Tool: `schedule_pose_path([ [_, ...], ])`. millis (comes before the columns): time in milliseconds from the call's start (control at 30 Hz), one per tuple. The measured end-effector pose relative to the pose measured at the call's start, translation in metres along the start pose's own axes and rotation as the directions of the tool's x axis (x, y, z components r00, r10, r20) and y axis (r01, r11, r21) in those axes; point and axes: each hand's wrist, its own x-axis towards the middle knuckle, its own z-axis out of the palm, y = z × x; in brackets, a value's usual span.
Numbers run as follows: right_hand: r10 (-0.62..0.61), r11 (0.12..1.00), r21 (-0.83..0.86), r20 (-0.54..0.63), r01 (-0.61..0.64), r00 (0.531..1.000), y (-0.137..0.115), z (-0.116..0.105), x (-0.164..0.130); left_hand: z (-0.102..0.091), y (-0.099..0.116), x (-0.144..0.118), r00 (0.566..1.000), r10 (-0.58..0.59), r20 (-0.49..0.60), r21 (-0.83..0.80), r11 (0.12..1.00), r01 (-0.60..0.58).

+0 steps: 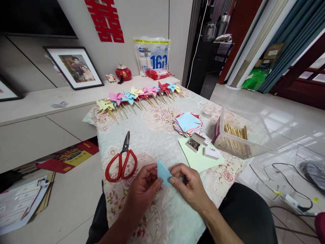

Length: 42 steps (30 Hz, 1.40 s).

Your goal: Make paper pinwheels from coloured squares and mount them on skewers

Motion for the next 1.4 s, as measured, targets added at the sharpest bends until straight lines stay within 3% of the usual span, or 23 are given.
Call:
schedule_pose_path([
  [167, -0.063, 0.998, -0.015, 0.010, 0.063, 0.998, -0.004, 0.002, 0.003, 0.001, 0.003, -0.005, 0.998, 0.042, 0.043, 0.116, 0.992, -0.047],
  [400, -0.068, 0.998, 0.006, -0.003, 0.068, 0.998, -0.003, 0.002, 0.003, 0.001, -0.001, -0.001, 0.999, -0.048, 0.025, -0.020, 0.999, 0.048],
  [700, -0.013, 0.999, -0.039, 0.004, 0.013, 1.000, -0.003, 0.002, 0.000, 0.002, 0.002, -0.001, 0.997, -0.070, -0.018, 0.019, 0.997, 0.071],
  [933, -0.043, 0.995, -0.092, -0.058, 0.038, 0.997, 0.009, 0.009, 0.005, 0.003, 0.004, -0.001, 0.994, 0.034, -0.101, 0.228, 0.974, -0.010],
  [1100, -0.052, 0.953, -0.302, -0.065, 0.030, 0.997, 0.003, 0.017, 0.019, -0.009, 0.007, 0.003, 0.939, 0.278, -0.205, 0.483, 0.863, -0.150],
  [1167, -0.070, 0.919, -0.392, -0.064, 0.039, 0.995, 0.004, 0.019, 0.022, -0.015, 0.008, 0.001, 0.907, 0.378, -0.184, 0.573, 0.792, -0.213],
  [1300, -0.169, 0.837, -0.536, -0.056, 0.113, 0.984, 0.009, 0.023, 0.021, -0.025, 0.011, -0.008, 0.884, 0.464, 0.054, 0.717, 0.599, -0.358],
  [1400, -0.225, 0.794, -0.584, -0.024, 0.169, 0.974, 0.011, 0.024, 0.019, -0.028, 0.012, -0.014, 0.839, 0.469, 0.275, 0.770, 0.415, -0.484],
])
